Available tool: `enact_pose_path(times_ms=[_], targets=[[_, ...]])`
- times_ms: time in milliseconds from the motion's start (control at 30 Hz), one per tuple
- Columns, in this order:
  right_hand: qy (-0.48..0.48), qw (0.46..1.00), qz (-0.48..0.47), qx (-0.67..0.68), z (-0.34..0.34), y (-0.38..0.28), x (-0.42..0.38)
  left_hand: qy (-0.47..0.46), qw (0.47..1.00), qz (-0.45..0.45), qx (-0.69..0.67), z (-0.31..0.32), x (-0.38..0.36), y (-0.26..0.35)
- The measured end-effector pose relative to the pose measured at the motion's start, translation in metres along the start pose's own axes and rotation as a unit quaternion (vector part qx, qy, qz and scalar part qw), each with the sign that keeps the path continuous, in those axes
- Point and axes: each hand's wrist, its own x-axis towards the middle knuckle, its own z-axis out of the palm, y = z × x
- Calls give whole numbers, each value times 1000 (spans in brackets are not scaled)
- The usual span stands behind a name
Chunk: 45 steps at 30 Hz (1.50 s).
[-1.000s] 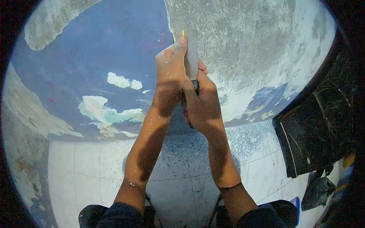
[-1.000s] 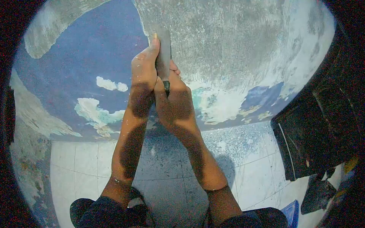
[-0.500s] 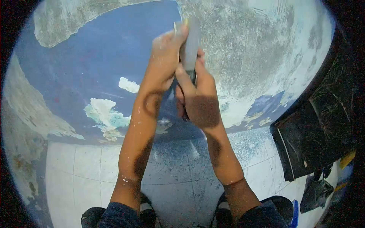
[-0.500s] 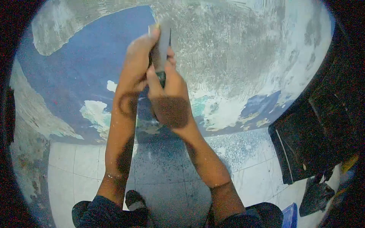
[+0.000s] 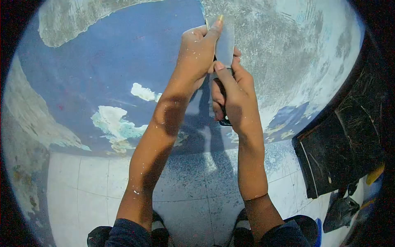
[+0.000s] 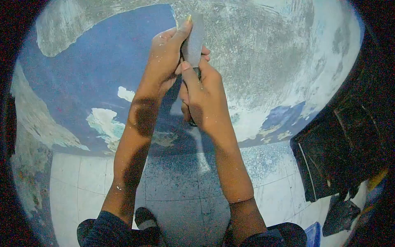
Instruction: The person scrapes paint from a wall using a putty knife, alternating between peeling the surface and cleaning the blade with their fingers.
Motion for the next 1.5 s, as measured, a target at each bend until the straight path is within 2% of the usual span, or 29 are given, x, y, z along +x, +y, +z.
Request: enact_pose_path(times_ms=[100,433,500,533,600,733,800,900,1133,1233,1300,1333,1400,1433,1500], targets=[[-16,1000,13,-9,-1,-12,1,22,999,34,-32,6,2,-1],[-40,996,42,-74,-14,-22,8,59,997,32,-37,19,1,1],[-43,994,-62,-82,-11,-14,20,95,991,73,-67,19,9,2],[-39,994,-62,-87,-8,-16,23,91,991,71,-72,18,10,8],[-52,987,-120,-97,-4,-23,27,79,995,41,-47,14,12,21],[-40,977,-153,-143,-11,-19,19,74,994,53,-59,21,4,12],[-40,995,-27,-88,-15,-19,4,84,993,28,-84,25,-3,-1],[-32,998,16,-57,-14,-19,0,64,995,42,-59,20,-2,-8],[-52,998,-4,-33,-8,-34,11,47,995,37,-77,19,10,10],[-52,997,-20,-58,-5,-38,17,84,992,-5,-89,20,22,14],[-58,995,-41,-74,-7,-38,17,80,988,78,-104,24,17,13],[-60,994,-47,-73,-9,-36,14,80,988,84,-101,26,10,10],[-66,993,-40,-87,-15,-30,2,94,989,32,-107,28,-4,2],[-68,993,-42,-86,-15,-30,3,95,989,35,-105,27,-4,3],[-78,997,21,-18,-19,-26,1,99,991,31,-84,28,-6,-2]])
